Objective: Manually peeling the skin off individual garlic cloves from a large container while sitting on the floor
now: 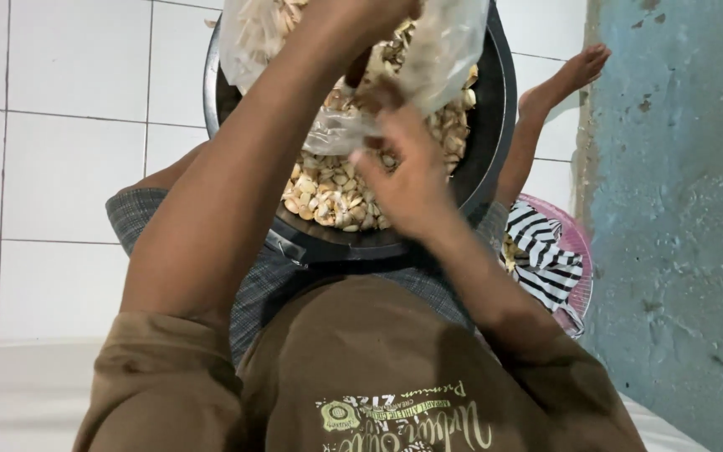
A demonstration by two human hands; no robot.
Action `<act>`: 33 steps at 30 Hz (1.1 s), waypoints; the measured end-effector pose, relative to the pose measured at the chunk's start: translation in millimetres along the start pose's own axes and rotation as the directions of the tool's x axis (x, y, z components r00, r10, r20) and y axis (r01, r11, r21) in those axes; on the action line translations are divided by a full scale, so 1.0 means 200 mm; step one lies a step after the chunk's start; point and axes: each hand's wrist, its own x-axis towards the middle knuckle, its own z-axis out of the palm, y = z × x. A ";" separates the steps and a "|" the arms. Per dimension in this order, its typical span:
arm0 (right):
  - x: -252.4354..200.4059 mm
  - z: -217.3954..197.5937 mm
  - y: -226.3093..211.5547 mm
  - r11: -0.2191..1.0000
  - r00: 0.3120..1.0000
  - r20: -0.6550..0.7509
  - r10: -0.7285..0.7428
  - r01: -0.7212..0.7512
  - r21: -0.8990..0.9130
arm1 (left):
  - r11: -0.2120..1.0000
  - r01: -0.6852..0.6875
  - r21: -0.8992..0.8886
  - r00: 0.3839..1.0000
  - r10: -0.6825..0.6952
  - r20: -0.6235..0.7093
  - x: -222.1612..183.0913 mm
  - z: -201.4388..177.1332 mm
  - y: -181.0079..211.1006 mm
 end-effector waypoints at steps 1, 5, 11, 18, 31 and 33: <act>-0.02 0.04 -0.06 0.988 0.991 0.012 -0.136 0.137 -0.074 | 1.000 0.005 -0.012 1.000 -0.005 0.001 -0.01 -0.03 0.01; -0.15 0.18 -0.02 0.989 0.992 0.014 -0.124 0.125 -0.076 | 0.997 0.019 -0.072 1.000 -0.017 0.023 -0.06 -0.15 0.11; -0.15 0.05 0.09 0.913 0.745 0.538 0.395 -0.255 -0.318 | 0.982 0.035 -0.188 0.997 -0.020 0.079 -0.19 -0.26 0.27; -0.04 -0.18 0.74 0.736 0.967 0.120 0.225 -0.088 -0.671 | 0.688 0.525 -0.501 0.851 -0.413 0.325 -0.85 -0.15 0.23; -0.18 0.01 0.73 0.905 0.891 0.301 0.339 -0.396 0.153 | 0.552 0.694 -0.462 0.714 -0.447 0.539 -1.20 0.05 -0.09; -0.23 0.03 0.70 0.788 0.888 0.272 0.370 -0.455 0.415 | 0.547 0.682 -0.486 0.727 -0.435 0.530 -1.16 0.02 -0.01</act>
